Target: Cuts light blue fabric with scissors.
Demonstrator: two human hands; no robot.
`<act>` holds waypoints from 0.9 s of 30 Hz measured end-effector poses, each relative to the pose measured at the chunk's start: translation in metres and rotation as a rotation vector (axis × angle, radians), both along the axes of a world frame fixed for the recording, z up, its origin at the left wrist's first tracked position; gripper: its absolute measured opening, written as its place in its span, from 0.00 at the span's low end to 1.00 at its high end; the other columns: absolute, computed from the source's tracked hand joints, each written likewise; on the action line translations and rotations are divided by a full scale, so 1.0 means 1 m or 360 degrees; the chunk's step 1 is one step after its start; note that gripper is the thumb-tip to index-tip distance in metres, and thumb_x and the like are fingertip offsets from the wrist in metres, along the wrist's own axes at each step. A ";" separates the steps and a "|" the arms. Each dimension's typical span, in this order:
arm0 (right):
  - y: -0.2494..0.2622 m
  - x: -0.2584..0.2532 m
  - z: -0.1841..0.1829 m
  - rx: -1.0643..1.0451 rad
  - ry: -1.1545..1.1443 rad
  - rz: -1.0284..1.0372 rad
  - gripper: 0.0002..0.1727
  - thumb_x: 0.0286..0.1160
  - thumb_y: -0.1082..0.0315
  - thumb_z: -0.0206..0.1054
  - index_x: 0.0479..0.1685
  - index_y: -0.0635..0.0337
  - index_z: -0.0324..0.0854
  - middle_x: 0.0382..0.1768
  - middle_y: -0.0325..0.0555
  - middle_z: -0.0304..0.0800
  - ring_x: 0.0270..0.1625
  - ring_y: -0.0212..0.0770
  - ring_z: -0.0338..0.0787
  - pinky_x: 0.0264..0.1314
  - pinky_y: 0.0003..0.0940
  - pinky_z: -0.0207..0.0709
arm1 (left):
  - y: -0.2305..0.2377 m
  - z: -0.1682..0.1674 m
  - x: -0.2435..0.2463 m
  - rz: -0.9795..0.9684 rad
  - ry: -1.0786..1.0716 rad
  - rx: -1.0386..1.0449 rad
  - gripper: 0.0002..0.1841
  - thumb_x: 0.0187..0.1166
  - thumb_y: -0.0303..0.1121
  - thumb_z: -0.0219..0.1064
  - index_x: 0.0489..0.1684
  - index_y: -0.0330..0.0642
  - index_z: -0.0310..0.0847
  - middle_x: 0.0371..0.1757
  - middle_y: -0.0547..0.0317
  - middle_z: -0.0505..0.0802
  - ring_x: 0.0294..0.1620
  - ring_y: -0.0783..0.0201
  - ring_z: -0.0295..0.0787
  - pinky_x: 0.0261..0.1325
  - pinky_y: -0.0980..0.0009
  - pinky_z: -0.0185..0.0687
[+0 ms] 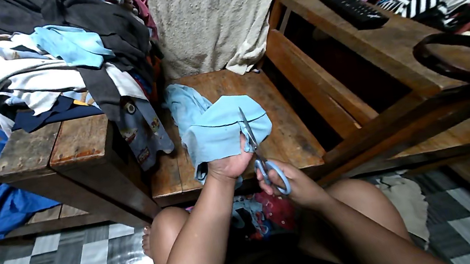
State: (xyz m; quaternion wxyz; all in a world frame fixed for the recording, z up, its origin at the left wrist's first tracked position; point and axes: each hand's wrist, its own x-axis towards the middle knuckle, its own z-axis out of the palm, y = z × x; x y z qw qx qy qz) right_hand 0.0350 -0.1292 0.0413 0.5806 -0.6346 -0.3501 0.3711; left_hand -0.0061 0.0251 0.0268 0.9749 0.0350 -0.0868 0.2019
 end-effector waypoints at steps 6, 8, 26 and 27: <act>0.001 -0.001 -0.001 0.0043 0.0060 -0.0029 0.07 0.83 0.58 0.59 0.40 0.50 0.74 0.20 0.18 0.76 0.21 0.15 0.75 0.29 0.10 0.70 | -0.001 0.004 -0.001 0.0028 0.0083 -0.0065 0.24 0.75 0.60 0.65 0.44 0.48 0.89 0.42 0.56 0.96 0.45 0.61 0.94 0.50 0.64 0.90; 0.001 -0.003 -0.002 0.0041 0.0084 -0.0040 0.06 0.83 0.61 0.57 0.40 0.50 0.74 0.19 0.18 0.76 0.21 0.15 0.75 0.28 0.10 0.70 | 0.000 0.004 -0.002 0.0003 0.0054 -0.0083 0.24 0.72 0.60 0.68 0.44 0.48 0.90 0.42 0.55 0.96 0.45 0.60 0.94 0.49 0.64 0.90; -0.002 0.005 -0.004 0.0071 0.0062 0.0036 0.28 0.73 0.32 0.64 0.45 0.48 0.74 0.22 0.17 0.76 0.22 0.15 0.75 0.29 0.11 0.69 | -0.005 0.005 -0.003 -0.0039 0.0040 -0.0083 0.22 0.77 0.57 0.65 0.46 0.46 0.89 0.44 0.54 0.96 0.48 0.59 0.95 0.53 0.63 0.90; -0.002 0.005 -0.004 0.0080 0.0064 0.0035 0.27 0.75 0.33 0.64 0.45 0.48 0.74 0.22 0.17 0.76 0.22 0.15 0.75 0.29 0.11 0.69 | -0.005 0.005 -0.003 -0.0046 0.0032 -0.0080 0.22 0.76 0.57 0.66 0.46 0.46 0.89 0.45 0.54 0.96 0.48 0.59 0.94 0.53 0.63 0.90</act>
